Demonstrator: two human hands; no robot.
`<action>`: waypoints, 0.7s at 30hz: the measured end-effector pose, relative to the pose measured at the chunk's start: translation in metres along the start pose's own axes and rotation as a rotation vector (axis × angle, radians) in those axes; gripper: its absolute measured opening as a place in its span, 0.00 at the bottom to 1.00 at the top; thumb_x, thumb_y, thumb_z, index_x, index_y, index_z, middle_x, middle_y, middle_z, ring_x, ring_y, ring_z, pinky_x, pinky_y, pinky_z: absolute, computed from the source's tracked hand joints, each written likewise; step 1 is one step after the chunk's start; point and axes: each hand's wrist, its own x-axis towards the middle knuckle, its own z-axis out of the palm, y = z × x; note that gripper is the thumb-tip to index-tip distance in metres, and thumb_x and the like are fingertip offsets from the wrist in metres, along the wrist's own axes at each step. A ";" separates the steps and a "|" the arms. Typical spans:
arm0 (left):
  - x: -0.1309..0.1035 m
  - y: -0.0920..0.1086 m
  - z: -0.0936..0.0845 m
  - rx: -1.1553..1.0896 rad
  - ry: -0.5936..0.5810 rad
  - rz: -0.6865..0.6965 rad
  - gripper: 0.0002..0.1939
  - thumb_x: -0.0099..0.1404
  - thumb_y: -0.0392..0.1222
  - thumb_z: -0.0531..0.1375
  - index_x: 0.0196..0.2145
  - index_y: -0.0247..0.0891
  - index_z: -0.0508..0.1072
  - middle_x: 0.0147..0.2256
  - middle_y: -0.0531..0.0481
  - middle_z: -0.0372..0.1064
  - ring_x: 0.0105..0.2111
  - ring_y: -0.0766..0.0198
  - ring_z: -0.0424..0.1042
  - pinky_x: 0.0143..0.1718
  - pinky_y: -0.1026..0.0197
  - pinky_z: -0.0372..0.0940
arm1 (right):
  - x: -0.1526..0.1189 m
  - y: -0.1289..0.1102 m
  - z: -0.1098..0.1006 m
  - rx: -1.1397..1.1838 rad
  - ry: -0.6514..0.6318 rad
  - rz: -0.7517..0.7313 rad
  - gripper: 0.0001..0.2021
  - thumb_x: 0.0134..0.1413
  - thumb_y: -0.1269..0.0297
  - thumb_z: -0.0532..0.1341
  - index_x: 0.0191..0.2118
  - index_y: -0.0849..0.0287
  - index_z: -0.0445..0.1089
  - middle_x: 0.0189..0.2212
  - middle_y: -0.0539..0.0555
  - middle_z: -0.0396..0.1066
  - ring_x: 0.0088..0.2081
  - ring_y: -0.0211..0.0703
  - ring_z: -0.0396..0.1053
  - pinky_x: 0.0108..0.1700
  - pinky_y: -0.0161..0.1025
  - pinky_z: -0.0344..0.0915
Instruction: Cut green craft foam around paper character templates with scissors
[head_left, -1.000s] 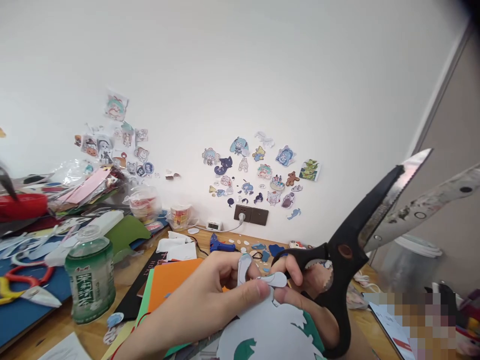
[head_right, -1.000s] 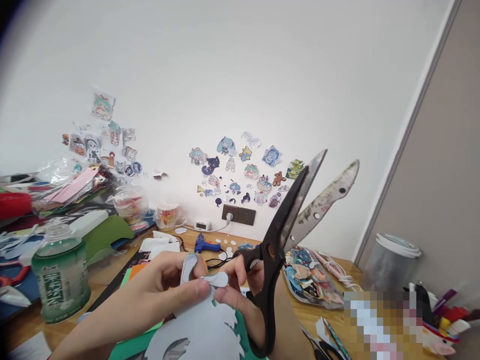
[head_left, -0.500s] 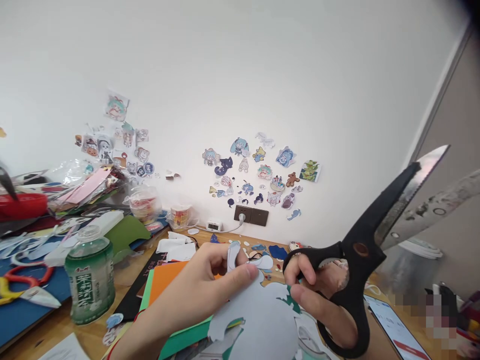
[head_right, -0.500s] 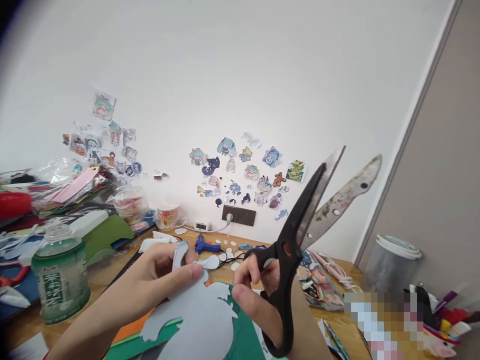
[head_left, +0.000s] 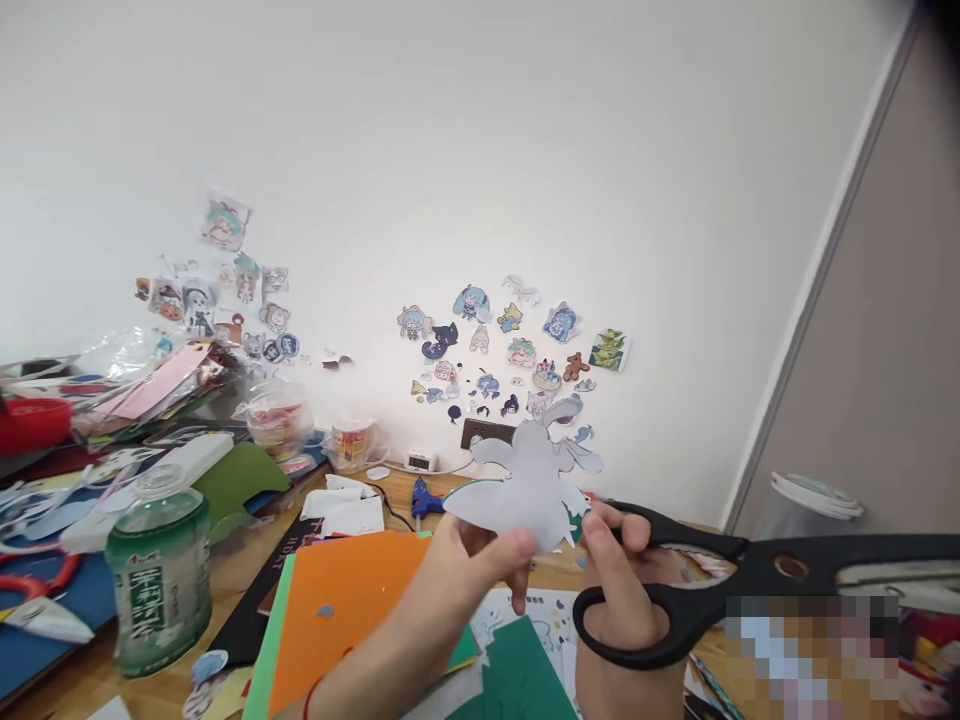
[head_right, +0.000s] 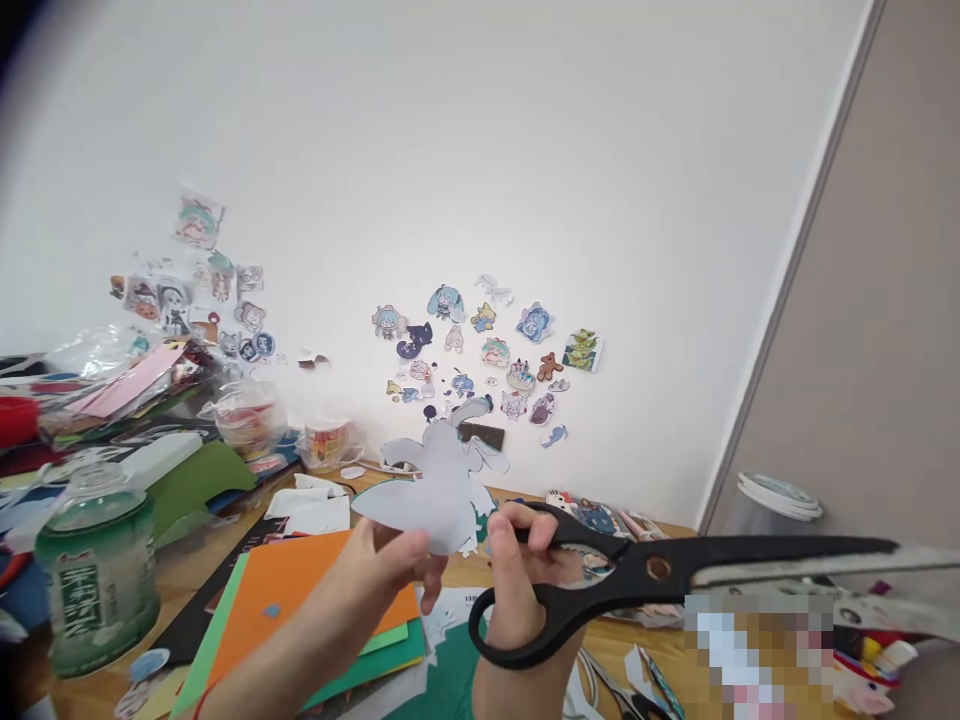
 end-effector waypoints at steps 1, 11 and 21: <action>-0.002 -0.003 0.006 0.011 0.045 0.017 0.18 0.52 0.54 0.67 0.26 0.35 0.70 0.17 0.57 0.60 0.16 0.72 0.57 0.20 0.67 0.59 | -0.002 0.000 0.002 -0.003 -0.002 -0.002 0.19 0.46 0.65 0.66 0.26 0.55 0.50 0.23 0.44 0.68 0.22 0.34 0.64 0.27 0.34 0.60; -0.015 0.018 0.012 0.423 0.417 0.109 0.18 0.56 0.49 0.62 0.16 0.38 0.63 0.14 0.57 0.57 0.17 0.70 0.57 0.19 0.66 0.56 | -0.024 -0.013 0.023 -0.043 -0.127 0.165 0.18 0.49 0.61 0.65 0.27 0.54 0.52 0.27 0.47 0.68 0.33 0.41 0.69 0.37 0.39 0.64; -0.020 0.025 0.003 0.556 0.432 0.188 0.20 0.57 0.50 0.61 0.14 0.39 0.63 0.14 0.55 0.60 0.17 0.68 0.62 0.18 0.68 0.58 | -0.022 -0.014 0.015 -0.070 -0.348 0.246 0.17 0.52 0.55 0.64 0.29 0.55 0.54 0.26 0.47 0.66 0.30 0.39 0.64 0.35 0.37 0.60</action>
